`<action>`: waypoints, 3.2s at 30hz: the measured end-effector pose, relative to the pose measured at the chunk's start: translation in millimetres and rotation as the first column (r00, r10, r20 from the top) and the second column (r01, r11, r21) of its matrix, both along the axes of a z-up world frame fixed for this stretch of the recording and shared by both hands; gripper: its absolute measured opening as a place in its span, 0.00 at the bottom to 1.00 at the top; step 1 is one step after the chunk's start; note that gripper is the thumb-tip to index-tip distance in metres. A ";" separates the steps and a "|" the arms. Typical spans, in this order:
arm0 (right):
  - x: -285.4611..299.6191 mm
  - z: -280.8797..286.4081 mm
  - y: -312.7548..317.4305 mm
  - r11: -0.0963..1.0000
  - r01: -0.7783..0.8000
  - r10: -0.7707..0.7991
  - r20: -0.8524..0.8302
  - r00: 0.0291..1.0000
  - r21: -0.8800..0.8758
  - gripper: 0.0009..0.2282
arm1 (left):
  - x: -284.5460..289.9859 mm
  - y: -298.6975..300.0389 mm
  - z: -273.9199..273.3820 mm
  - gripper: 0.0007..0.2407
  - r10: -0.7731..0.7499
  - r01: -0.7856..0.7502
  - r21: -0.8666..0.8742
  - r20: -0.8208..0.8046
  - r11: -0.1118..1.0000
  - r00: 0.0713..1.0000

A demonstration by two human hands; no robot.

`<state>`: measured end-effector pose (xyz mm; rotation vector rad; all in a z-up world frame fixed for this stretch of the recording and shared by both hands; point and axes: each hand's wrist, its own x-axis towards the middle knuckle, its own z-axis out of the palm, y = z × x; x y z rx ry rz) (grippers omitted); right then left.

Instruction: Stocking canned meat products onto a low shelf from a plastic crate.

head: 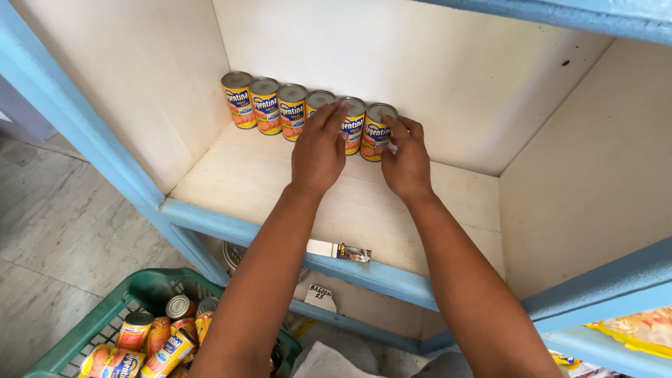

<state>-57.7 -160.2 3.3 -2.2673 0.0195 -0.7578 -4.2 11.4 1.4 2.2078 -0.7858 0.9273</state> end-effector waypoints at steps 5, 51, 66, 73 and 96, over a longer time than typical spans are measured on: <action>-0.7 3.5 2.7 0.999 0.031 -0.031 -0.037 0.999 -0.014 0.27 | -1.3 1.3 6.8 0.19 -0.044 0.024 -0.141 -0.141 0.990 0.989; -200.7 -172.5 262.1 0.469 -0.883 0.804 -0.414 0.427 0.000 0.13 | -330.1 278.5 -245.4 0.37 0.836 -0.268 0.807 -0.549 0.527 -0.010; -174.0 -260.2 274.1 0.508 -0.653 0.855 -0.419 0.306 0.561 0.19 | -333.8 252.9 -260.0 0.41 0.215 -0.507 -0.250 -0.691 0.825 0.690; -172.7 -215.3 249.0 0.330 -0.229 0.912 -0.246 0.327 0.916 0.33 | -317.8 232.1 -207.8 0.34 -0.006 -0.461 -0.428 -0.738 0.777 0.674; -187.8 12.6 102.0 0.726 -0.581 0.497 0.304 0.813 0.368 0.30 | -235.5 108.7 42.2 0.25 -0.227 0.103 -0.407 -0.269 0.908 0.936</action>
